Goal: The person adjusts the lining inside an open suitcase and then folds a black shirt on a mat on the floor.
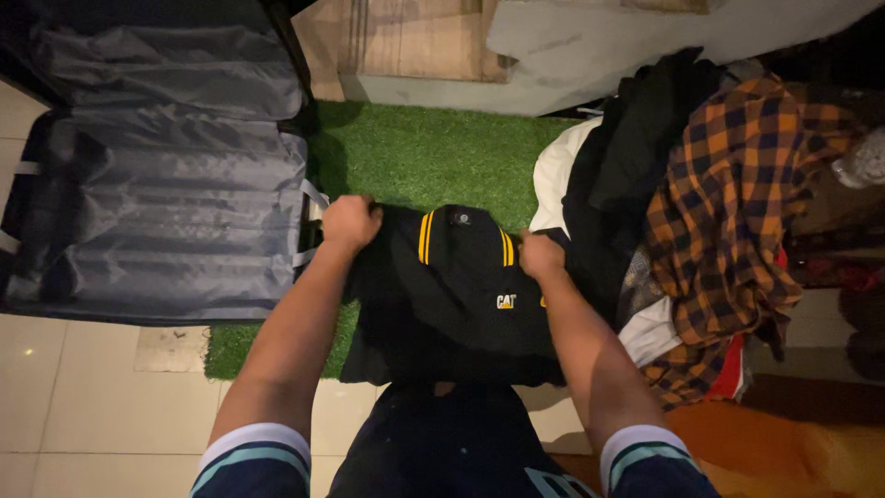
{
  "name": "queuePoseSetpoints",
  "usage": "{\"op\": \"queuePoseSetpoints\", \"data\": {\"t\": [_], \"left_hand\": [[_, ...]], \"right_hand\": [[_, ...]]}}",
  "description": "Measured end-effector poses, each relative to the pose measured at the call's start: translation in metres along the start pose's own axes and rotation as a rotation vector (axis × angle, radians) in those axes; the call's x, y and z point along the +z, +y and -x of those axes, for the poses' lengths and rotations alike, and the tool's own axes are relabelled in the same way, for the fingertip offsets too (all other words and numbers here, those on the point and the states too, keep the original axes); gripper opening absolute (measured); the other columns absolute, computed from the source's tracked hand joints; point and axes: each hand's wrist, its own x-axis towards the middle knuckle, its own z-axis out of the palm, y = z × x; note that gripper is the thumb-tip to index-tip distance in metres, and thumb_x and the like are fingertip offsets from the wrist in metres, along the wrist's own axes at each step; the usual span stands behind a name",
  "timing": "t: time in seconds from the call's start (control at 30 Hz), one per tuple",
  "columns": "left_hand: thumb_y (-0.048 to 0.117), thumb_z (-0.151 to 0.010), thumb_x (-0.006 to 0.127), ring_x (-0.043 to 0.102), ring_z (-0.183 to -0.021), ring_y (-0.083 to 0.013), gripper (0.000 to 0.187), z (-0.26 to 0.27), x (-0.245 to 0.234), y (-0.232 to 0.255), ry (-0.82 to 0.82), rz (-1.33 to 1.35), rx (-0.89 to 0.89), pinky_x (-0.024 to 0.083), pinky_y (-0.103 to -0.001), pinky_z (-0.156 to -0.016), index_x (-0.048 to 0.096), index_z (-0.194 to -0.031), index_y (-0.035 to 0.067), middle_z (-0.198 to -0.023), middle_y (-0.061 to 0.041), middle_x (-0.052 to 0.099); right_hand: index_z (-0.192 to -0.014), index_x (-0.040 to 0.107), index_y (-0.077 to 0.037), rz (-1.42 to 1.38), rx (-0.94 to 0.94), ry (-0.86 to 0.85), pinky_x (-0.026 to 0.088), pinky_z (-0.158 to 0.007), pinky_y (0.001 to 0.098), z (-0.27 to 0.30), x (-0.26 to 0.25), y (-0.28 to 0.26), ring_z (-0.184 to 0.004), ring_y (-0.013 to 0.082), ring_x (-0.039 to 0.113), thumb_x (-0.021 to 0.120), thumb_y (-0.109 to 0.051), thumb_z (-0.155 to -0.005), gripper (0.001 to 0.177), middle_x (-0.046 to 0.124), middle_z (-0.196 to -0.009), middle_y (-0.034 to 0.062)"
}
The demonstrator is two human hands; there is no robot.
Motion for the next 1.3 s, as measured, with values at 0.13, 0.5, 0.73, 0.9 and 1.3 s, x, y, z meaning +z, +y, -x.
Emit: {"op": "queuePoseSetpoints", "data": {"t": [0.13, 0.5, 0.73, 0.9, 1.3], "left_hand": [[0.040, -0.087, 0.070, 0.071, -0.094, -0.0407, 0.031, -0.012, -0.017, -0.005, 0.029, -0.050, -0.070, 0.056, -0.053, -0.080, 0.077, -0.105, 0.016, -0.100, -0.019, 0.074], [0.024, -0.096, 0.061, 0.058, -0.120, -0.0320, 0.022, 0.010, 0.039, 0.022, 0.003, -0.286, 0.327, 0.048, -0.047, -0.097, 0.073, -0.111, 0.014, -0.121, -0.012, 0.064], [0.020, -0.091, 0.052, 0.061, -0.112, -0.0309, 0.036, 0.028, 0.098, 0.068, -0.121, -0.225, 0.425, 0.047, -0.050, -0.091, 0.072, -0.120, 0.027, -0.112, -0.011, 0.067], [0.022, -0.103, 0.048, 0.070, -0.104, -0.0337, 0.027, 0.015, 0.105, 0.078, -0.210, -0.208, 0.245, 0.054, -0.050, -0.087, 0.068, -0.120, 0.020, -0.111, -0.011, 0.071], [0.036, -0.097, 0.063, 0.070, -0.106, -0.0382, 0.032, 0.076, 0.115, 0.098, -0.364, 0.150, 0.077, 0.057, -0.049, -0.091, 0.067, -0.115, 0.010, -0.114, -0.016, 0.073]], "right_hand": [[-0.114, 0.064, -0.008, -0.183, 0.046, 0.350, 0.054, -0.085, 0.0566, -0.035, -0.010, 0.004, -0.099, 0.0479, 0.068, 0.064, -0.026, -0.096, 0.025, 0.071, -0.107, 0.0256], [-0.111, 0.066, -0.009, -0.237, -0.225, 0.501, 0.055, -0.071, 0.0527, 0.003, -0.002, -0.040, -0.084, 0.0421, 0.070, 0.071, -0.022, -0.089, 0.027, 0.072, -0.093, 0.0195], [-0.102, 0.067, -0.010, -0.227, -0.254, 0.207, 0.057, -0.075, 0.0503, 0.055, 0.024, -0.105, -0.089, 0.0382, 0.071, 0.084, -0.044, -0.078, 0.045, 0.073, -0.096, 0.0167], [-0.112, 0.068, -0.007, -0.071, -0.073, -0.042, 0.057, -0.088, 0.0496, 0.068, 0.006, -0.115, -0.103, 0.0391, 0.071, 0.088, -0.045, -0.072, 0.058, 0.073, -0.110, 0.0206], [-0.110, 0.074, 0.000, -0.075, 0.043, 0.004, 0.053, -0.101, 0.0471, 0.068, 0.015, -0.111, -0.123, 0.0418, 0.060, 0.085, -0.038, -0.079, 0.050, 0.063, -0.130, 0.0227]]}}
